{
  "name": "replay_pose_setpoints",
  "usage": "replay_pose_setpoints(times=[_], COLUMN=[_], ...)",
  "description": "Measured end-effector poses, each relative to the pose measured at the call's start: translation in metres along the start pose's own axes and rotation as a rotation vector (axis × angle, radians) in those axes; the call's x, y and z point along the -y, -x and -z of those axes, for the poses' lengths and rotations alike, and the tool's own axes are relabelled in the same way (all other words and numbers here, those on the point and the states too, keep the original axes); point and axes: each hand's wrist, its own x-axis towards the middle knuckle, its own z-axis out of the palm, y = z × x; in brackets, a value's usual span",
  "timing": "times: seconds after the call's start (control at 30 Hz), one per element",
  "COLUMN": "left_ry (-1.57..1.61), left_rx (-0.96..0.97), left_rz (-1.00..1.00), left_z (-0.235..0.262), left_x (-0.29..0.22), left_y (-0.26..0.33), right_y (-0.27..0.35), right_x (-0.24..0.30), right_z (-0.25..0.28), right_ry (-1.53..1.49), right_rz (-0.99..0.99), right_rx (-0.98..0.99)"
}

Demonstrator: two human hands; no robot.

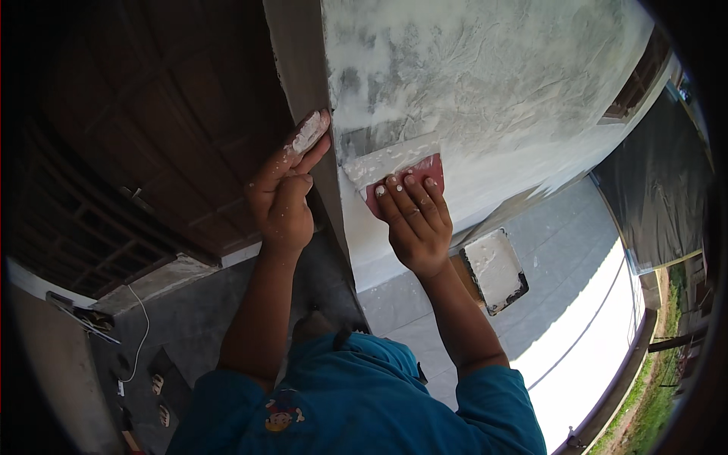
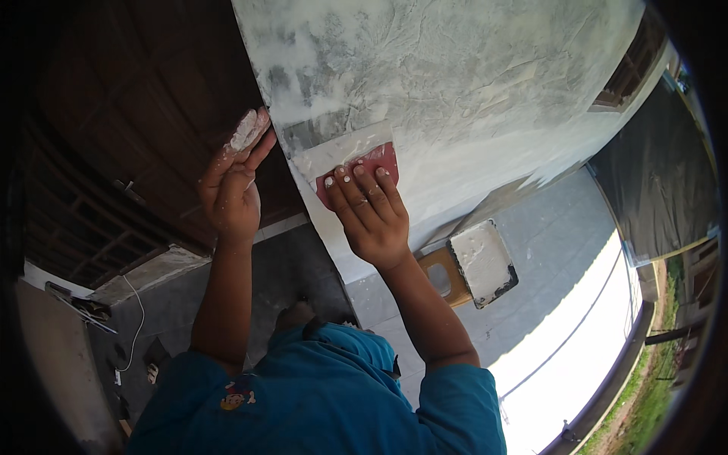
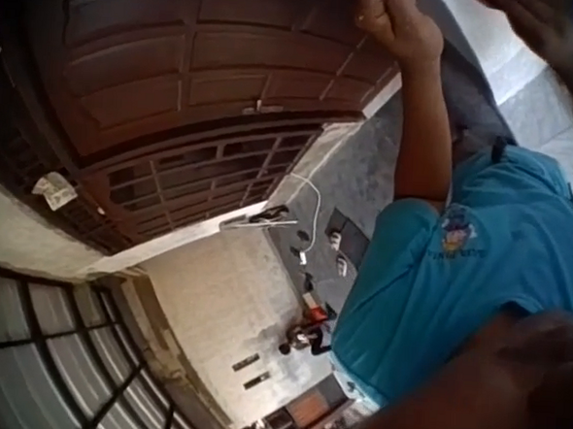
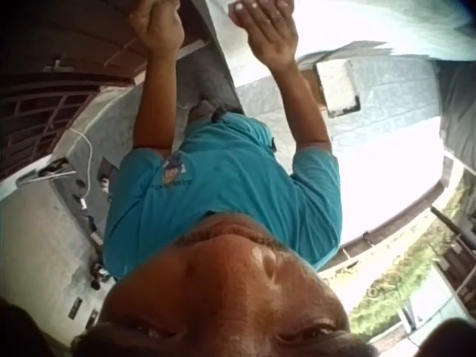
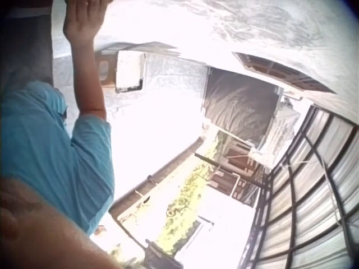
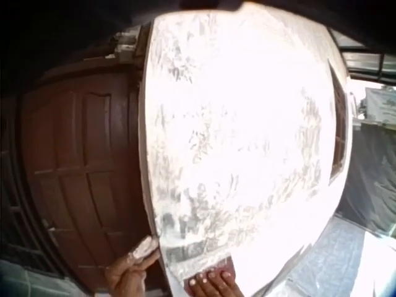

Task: Applying plaster or putty to an exterior wall using a spreader.

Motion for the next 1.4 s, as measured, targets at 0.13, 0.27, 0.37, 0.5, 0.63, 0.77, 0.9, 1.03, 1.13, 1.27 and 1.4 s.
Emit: replay_pose_setpoints(times=[0.13,0.27,0.37,0.5,0.63,0.77,0.9,1.03,1.13,1.27,1.4], left_ry=[0.032,0.013,0.057,0.032,0.056,0.093,0.029,0.057,0.068,0.108,0.026], left_rx=[0.017,0.018,0.056,0.048,0.057,0.066,0.035,0.045,0.027,0.057,0.064], left_rz=[0.022,0.015,-0.034,-0.002,0.004,-0.031,0.031,0.002,-0.006,-0.072,-0.014], left_z=[0.004,0.003,0.010,0.007,0.009,0.011,0.013,0.005,0.006,0.002,0.005], left_x=[-0.001,-0.004,0.001,0.000,0.003,0.002,-0.001,0.002,0.003,0.010,0.001], left_y=[0.006,0.007,0.006,0.004,0.005,0.008,0.011,0.008,0.010,0.012,0.011], right_y=[0.012,-0.027,-0.050,-0.017,0.047,0.064,0.009,-0.066,-0.067,-0.006,-0.004], right_x=[-0.001,-0.022,-0.027,-0.017,0.003,0.007,-0.014,-0.031,-0.009,0.014,0.005], right_z=[0.023,0.039,0.018,-0.036,-0.044,-0.004,0.033,0.044,0.016,0.005,0.027], right_ry=[-0.088,0.038,0.037,-0.053,-0.133,-0.214,-0.123,-0.034,-0.098,-0.129,-0.166], right_rz=[-0.079,-0.158,-0.115,-0.001,0.007,-0.074,-0.167,-0.139,-0.130,-0.141,-0.205], right_rx=[-0.020,-0.226,-0.305,-0.144,-0.015,0.061,-0.184,-0.312,-0.205,-0.051,-0.073])
